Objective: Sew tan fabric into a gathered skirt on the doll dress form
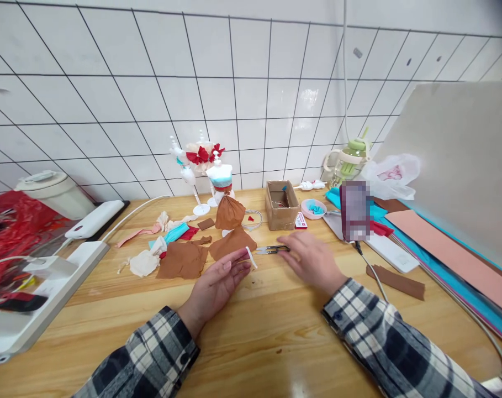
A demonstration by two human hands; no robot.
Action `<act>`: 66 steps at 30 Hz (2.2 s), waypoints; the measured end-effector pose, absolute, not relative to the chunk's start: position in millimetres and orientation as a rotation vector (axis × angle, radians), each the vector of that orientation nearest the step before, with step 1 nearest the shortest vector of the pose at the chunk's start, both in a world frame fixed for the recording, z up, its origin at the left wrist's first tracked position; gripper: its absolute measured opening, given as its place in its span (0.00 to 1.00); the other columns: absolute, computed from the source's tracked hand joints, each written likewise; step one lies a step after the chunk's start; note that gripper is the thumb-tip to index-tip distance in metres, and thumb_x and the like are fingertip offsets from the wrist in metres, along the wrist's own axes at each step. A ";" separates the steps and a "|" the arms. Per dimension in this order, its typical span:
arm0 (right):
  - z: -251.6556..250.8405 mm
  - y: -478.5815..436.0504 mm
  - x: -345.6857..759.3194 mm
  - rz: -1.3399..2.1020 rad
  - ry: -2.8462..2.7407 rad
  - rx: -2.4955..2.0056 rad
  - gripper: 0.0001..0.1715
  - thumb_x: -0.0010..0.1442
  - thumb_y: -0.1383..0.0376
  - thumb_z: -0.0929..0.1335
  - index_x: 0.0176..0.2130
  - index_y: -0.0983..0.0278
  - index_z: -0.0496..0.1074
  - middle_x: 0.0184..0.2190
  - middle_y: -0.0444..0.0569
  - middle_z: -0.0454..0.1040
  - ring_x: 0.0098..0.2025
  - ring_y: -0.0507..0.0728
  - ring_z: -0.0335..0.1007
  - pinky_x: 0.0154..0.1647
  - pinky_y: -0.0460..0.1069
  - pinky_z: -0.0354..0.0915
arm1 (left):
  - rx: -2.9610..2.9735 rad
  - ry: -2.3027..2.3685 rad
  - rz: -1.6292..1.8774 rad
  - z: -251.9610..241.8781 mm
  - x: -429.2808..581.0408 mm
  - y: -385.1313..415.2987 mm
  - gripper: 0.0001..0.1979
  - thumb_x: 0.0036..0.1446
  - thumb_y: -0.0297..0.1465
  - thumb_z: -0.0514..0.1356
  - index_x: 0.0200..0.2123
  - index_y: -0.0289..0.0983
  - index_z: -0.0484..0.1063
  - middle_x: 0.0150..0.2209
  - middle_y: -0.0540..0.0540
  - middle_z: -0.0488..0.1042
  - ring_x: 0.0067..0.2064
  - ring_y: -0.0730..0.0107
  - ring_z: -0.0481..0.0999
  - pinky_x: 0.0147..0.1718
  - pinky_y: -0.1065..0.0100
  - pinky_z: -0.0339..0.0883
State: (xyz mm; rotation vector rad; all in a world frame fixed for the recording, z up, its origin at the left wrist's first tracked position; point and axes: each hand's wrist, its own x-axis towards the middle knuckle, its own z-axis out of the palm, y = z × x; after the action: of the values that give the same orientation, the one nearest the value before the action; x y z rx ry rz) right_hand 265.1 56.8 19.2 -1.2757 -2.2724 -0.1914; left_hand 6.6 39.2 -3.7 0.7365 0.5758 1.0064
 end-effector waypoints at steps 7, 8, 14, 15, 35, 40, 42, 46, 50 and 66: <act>16.7 37.5 237.6 -0.271 -2.336 -0.854 0.12 0.63 0.62 0.66 0.47 0.59 0.71 0.37 0.47 0.77 0.35 0.54 0.66 0.36 0.49 0.61 | 0.604 0.441 0.907 1.4 5.5 38.4 0.23 0.59 0.38 0.53 0.52 0.32 0.72 0.52 0.38 0.73 0.56 0.59 0.70 0.62 0.56 0.51; 16.1 36.9 238.0 -0.267 -2.346 -0.816 0.11 0.63 0.64 0.65 0.47 0.59 0.71 0.36 0.46 0.77 0.34 0.54 0.66 0.35 0.49 0.61 | 0.598 0.437 0.899 1.8 6.2 37.8 0.23 0.59 0.38 0.52 0.52 0.32 0.72 0.52 0.38 0.74 0.55 0.59 0.71 0.62 0.56 0.51; 11.8 36.3 241.3 -0.276 -2.400 -0.701 0.15 0.63 0.69 0.65 0.50 0.60 0.70 0.35 0.46 0.77 0.32 0.54 0.65 0.33 0.50 0.60 | 0.574 0.419 0.887 2.0 7.1 35.8 0.23 0.58 0.37 0.53 0.52 0.31 0.72 0.51 0.39 0.75 0.55 0.61 0.72 0.62 0.58 0.53; 11.4 36.4 241.1 -0.288 -2.402 -0.707 0.15 0.63 0.69 0.65 0.49 0.60 0.70 0.35 0.46 0.77 0.32 0.54 0.65 0.33 0.50 0.60 | 0.571 0.420 0.886 1.9 6.7 36.0 0.23 0.58 0.37 0.54 0.52 0.31 0.72 0.51 0.39 0.75 0.55 0.60 0.72 0.62 0.58 0.53; 14.7 47.4 244.2 0.736 -1.564 -1.124 0.13 0.60 0.56 0.64 0.30 0.62 0.66 0.25 0.43 0.64 0.26 0.52 0.58 0.27 0.46 0.56 | 1.290 1.147 1.069 0.5 15.6 36.7 0.17 0.51 0.40 0.64 0.40 0.36 0.67 0.37 0.48 0.72 0.36 0.72 0.73 0.38 0.67 0.68; 7.9 58.1 248.6 1.034 -1.230 -1.140 0.17 0.54 0.51 0.68 0.32 0.62 0.66 0.22 0.41 0.60 0.22 0.49 0.51 0.20 0.44 0.50 | 1.602 1.283 1.124 2.0 13.7 32.0 0.14 0.56 0.39 0.59 0.26 0.38 0.60 0.25 0.54 0.63 0.28 0.75 0.63 0.29 0.72 0.60; 7.6 58.0 248.1 1.133 -1.239 -1.105 0.18 0.52 0.51 0.70 0.31 0.62 0.67 0.22 0.40 0.60 0.20 0.48 0.49 0.19 0.44 0.48 | 1.627 1.283 1.137 4.7 15.0 29.1 0.11 0.57 0.38 0.59 0.38 0.37 0.66 0.27 0.53 0.64 0.29 0.74 0.64 0.29 0.72 0.60; 10.0 50.6 241.3 1.258 -1.400 -1.055 0.18 0.51 0.51 0.71 0.30 0.63 0.68 0.21 0.40 0.61 0.21 0.48 0.50 0.19 0.44 0.49 | 1.563 1.141 0.960 6.4 19.6 26.6 0.29 0.58 0.39 0.57 0.60 0.38 0.54 0.27 0.54 0.65 0.25 0.75 0.64 0.25 0.72 0.59; 9.9 46.2 235.9 1.277 -1.445 -1.040 0.18 0.52 0.51 0.70 0.30 0.63 0.68 0.21 0.40 0.61 0.22 0.48 0.52 0.20 0.44 0.50 | 1.690 1.162 0.800 4.1 20.8 26.6 0.15 0.60 0.42 0.53 0.35 0.37 0.72 0.22 0.52 0.68 0.23 0.73 0.66 0.24 0.71 0.60; 9.6 48.3 236.7 1.228 -1.455 -1.061 0.17 0.53 0.52 0.70 0.30 0.64 0.68 0.22 0.41 0.61 0.24 0.49 0.53 0.23 0.44 0.52 | 1.849 1.150 0.775 7.0 18.3 19.9 0.20 0.64 0.41 0.48 0.25 0.37 0.68 0.20 0.52 0.66 0.23 0.74 0.65 0.25 0.72 0.57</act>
State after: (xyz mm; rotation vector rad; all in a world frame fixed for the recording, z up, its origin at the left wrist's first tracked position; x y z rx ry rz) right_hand 236.7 48.3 9.6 -1.0608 -1.4551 1.2284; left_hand 18.3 19.9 7.0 1.8490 1.1496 0.7752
